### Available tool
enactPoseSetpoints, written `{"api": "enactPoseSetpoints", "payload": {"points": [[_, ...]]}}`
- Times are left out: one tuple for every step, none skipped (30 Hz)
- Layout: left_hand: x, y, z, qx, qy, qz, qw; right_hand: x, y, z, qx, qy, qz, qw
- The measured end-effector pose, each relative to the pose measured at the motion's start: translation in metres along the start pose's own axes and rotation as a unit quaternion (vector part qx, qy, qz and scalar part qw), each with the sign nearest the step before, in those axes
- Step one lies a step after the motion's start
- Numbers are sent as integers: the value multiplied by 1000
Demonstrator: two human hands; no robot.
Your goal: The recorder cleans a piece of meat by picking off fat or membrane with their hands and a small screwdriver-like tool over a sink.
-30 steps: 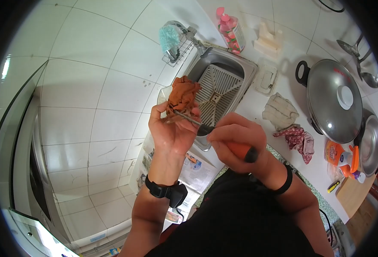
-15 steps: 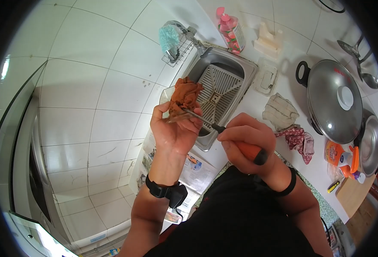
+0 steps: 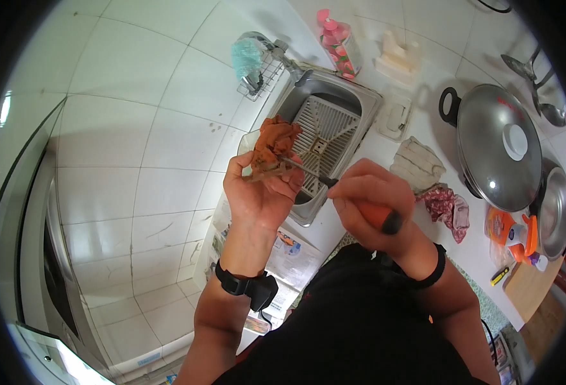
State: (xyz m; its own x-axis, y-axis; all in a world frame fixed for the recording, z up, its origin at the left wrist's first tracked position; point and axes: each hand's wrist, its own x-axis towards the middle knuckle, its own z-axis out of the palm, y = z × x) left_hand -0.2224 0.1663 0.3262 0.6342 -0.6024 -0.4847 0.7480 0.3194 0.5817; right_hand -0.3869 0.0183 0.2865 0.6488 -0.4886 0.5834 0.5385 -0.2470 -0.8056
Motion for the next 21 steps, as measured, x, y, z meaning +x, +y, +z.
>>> {"api": "enactPoseSetpoints", "payload": {"points": [[0, 0, 3, 1, 1, -1, 1000, 1, 1, 2, 4, 16, 11, 1000], [0, -1, 8, -4, 36, -3, 999, 2, 1, 3, 7, 33, 20, 999], [1, -2, 11, -9, 72, -5, 997, 3, 2, 3, 6, 35, 21, 999], [1, -2, 12, -8, 71, -7, 997, 5, 2, 2, 8, 39, 30, 999], [1, -2, 13, 1, 51, -6, 999, 7, 2, 2, 11, 42, 38, 998], [1, -2, 14, 9, 30, -5, 999, 8, 3, 3, 11, 44, 38, 998], [1, -2, 13, 11, 29, -5, 999, 8, 5, 4, 41, 47, 63, 996], [1, -1, 12, 6, 39, -9, 999, 7, 6, 4, 72, 49, 88, 992], [1, -1, 11, 1, 49, -13, 999, 7, 7, 4, 72, 50, 88, 992], [1, -1, 12, 2, 49, -13, 999, 6, 9, 4, 106, 55, 118, 986], [0, -1, 11, 2, 46, -12, 999, 5, 9, 4, 141, 60, 147, 977], [-1, -1, 10, 2, 44, -11, 999, 5, 8, 3, 142, 60, 147, 977], [-2, -1, 11, 3, 45, -10, 999, 5, 4, 2, 182, 64, 196, 962], [-4, -2, 14, 15, 52, -15, 998, 5, 2, 0, 219, 68, 244, 942], [-4, -2, 15, 28, 60, -20, 998, 4, 3, -1, 219, 69, 244, 942], [-3, -1, 12, 28, 60, -20, 998, 3, 5, -2, 222, 63, 237, 944], [-1, -1, 9, 25, 35, -26, 999, 2, 5, -3, 225, 56, 230, 945], [-1, 0, 7, 22, 10, -31, 999, 1, 6, -2, 225, 56, 230, 945], [0, 0, 7, 22, 10, -31, 999, 0, 6, -2, 221, 47, 215, 950], [1, 0, 10, 27, 21, -34, 999, -1, 7, -1, 218, 38, 201, 954], [2, 0, 11, 32, 32, -37, 998, -3, 7, 0, 218, 37, 202, 954]]}}
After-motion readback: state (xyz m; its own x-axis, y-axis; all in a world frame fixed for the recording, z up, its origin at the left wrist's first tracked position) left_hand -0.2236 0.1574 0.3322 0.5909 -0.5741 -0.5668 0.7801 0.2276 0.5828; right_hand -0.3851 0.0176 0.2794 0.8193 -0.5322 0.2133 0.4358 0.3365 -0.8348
